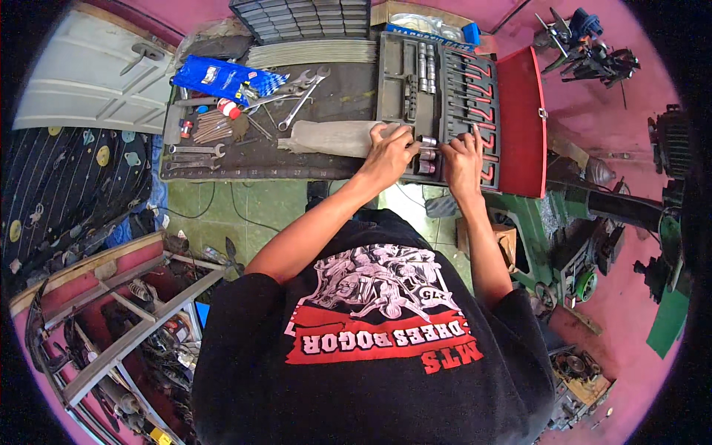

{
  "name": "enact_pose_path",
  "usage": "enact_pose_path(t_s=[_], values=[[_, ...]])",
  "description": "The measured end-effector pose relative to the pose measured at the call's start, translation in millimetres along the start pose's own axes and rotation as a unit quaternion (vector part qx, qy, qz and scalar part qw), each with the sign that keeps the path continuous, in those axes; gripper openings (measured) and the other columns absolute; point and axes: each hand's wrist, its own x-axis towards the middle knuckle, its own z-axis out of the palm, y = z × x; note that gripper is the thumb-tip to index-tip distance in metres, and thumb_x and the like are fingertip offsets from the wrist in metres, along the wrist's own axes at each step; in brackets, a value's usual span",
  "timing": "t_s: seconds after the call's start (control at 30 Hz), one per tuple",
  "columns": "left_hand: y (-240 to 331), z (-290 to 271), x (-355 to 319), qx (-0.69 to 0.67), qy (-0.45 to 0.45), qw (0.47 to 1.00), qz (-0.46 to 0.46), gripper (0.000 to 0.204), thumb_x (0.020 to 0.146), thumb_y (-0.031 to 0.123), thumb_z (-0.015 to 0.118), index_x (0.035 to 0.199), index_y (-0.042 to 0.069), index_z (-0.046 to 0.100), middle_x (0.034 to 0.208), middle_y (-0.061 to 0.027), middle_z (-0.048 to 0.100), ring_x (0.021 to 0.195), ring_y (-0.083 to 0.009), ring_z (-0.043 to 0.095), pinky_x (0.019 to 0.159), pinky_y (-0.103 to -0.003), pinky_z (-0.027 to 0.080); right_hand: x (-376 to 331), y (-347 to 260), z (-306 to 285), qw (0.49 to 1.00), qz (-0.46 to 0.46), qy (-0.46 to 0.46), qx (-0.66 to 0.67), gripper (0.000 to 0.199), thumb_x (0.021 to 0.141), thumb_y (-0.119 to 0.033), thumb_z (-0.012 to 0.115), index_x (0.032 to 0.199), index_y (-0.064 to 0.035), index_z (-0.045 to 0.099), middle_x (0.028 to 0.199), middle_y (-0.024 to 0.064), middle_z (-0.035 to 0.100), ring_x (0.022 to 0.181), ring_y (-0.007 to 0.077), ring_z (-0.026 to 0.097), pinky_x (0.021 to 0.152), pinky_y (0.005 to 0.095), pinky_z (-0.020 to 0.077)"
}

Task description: The person repeatedly picks up thin metal rods from a workbench, measures them against a red tool case, and places them into a gray storage box. The person handles the rods one by one, ensuring they fit within the designated slots of the storage container.

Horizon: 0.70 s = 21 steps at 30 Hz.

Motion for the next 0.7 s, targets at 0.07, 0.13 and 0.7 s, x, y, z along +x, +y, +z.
enact_pose_path(t_s=[0.07, 0.13, 0.7], values=[[-2, -4, -1, 0.006, -0.01, 1.0, -0.004, 0.034, 0.079, 0.001, 0.064, 0.11, 0.009, 0.074, 0.104, -0.0064, 0.066, 0.124, -0.0221, 0.058, 0.101, -0.06, 0.028, 4, -5, 6, 1.0, -0.005, 0.005, 0.006, 0.02, 0.072, -0.005, 0.066, 0.088, -0.0081, 0.077, 0.078, 0.0074, 0.064, 0.095, 0.0276, 0.06, 0.119, 0.0529, 0.031], [-5, -3, -3, 0.008, -0.014, 1.0, -0.009, 0.034, 0.078, 0.002, 0.064, 0.11, 0.009, 0.074, 0.104, -0.0063, 0.065, 0.125, -0.0224, 0.057, 0.1, -0.06, 0.028, 7, -9, 9, 1.0, -0.009, 0.005, 0.011, 0.02, 0.071, -0.004, 0.066, 0.087, -0.0077, 0.078, 0.078, 0.0075, 0.065, 0.095, 0.027, 0.06, 0.12, 0.0529, 0.0308], [-25, 5, -17, 0.014, -0.018, 0.999, -0.039, 0.034, 0.079, 0.002, 0.064, 0.109, 0.011, 0.075, 0.106, -0.0046, 0.064, 0.132, -0.0232, 0.053, 0.099, -0.063, 0.026, 14, -20, 27, 0.997, -0.025, -0.024, 0.062, 0.025, 0.066, -0.001, 0.067, 0.087, -0.0095, 0.076, 0.079, 0.008, 0.06, 0.094, 0.0298, 0.058, 0.117, 0.0519, 0.0344]])
